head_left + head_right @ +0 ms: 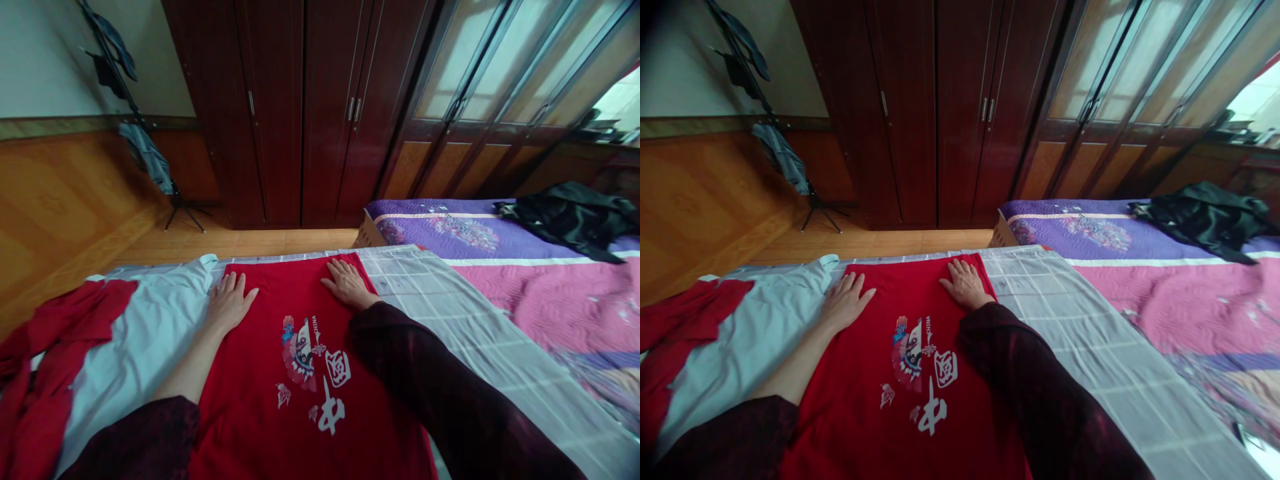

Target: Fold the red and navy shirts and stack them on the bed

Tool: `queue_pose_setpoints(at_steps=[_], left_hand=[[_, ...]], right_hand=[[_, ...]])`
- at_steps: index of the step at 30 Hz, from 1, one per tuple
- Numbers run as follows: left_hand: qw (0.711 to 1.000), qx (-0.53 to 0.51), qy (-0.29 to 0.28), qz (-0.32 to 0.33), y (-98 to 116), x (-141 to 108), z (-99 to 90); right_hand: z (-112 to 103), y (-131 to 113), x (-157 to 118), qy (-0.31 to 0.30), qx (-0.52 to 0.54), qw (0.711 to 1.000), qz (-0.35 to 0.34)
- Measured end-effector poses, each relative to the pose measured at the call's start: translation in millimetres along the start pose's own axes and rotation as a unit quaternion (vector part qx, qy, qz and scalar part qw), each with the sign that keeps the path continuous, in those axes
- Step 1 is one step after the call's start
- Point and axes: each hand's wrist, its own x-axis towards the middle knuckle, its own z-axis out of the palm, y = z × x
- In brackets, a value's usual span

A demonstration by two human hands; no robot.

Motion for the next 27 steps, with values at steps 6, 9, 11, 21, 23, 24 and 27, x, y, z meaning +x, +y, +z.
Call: queue_pose_setpoints(at_steps=[6,9,11,21,23,24,27], left_hand=[[0.998,-0.023,0.017,0.049,-1,1,3.4],[0.998,-0.043,0.004,0.042,-5,3,5.0],[0.997,-0.06,0.018,0.036,-5,3,-0.2],[0.738,-0.625,-0.124,0.221,115,-58,-79.4],[0.684,-0.69,-0.155,0.177,129,-73,-85.8],[0.665,-0.713,-0.168,0.146,132,-79,-88.9],[0.602,-0.759,-0.234,0.079,131,-84,-102.7]], right_hand=[[9,3,15,0.017,-0.013,0.999,0.037],[10,9,22,0.024,-0.019,0.996,0.079],[7,14,28,0.037,-0.022,0.991,0.129],[-14,-67,50,0.079,-0.002,0.992,0.102],[-23,-79,50,0.08,0.001,0.994,0.079],[-27,-82,48,0.081,0.002,0.994,0.072],[-36,-91,39,0.077,0.004,0.996,0.046]])
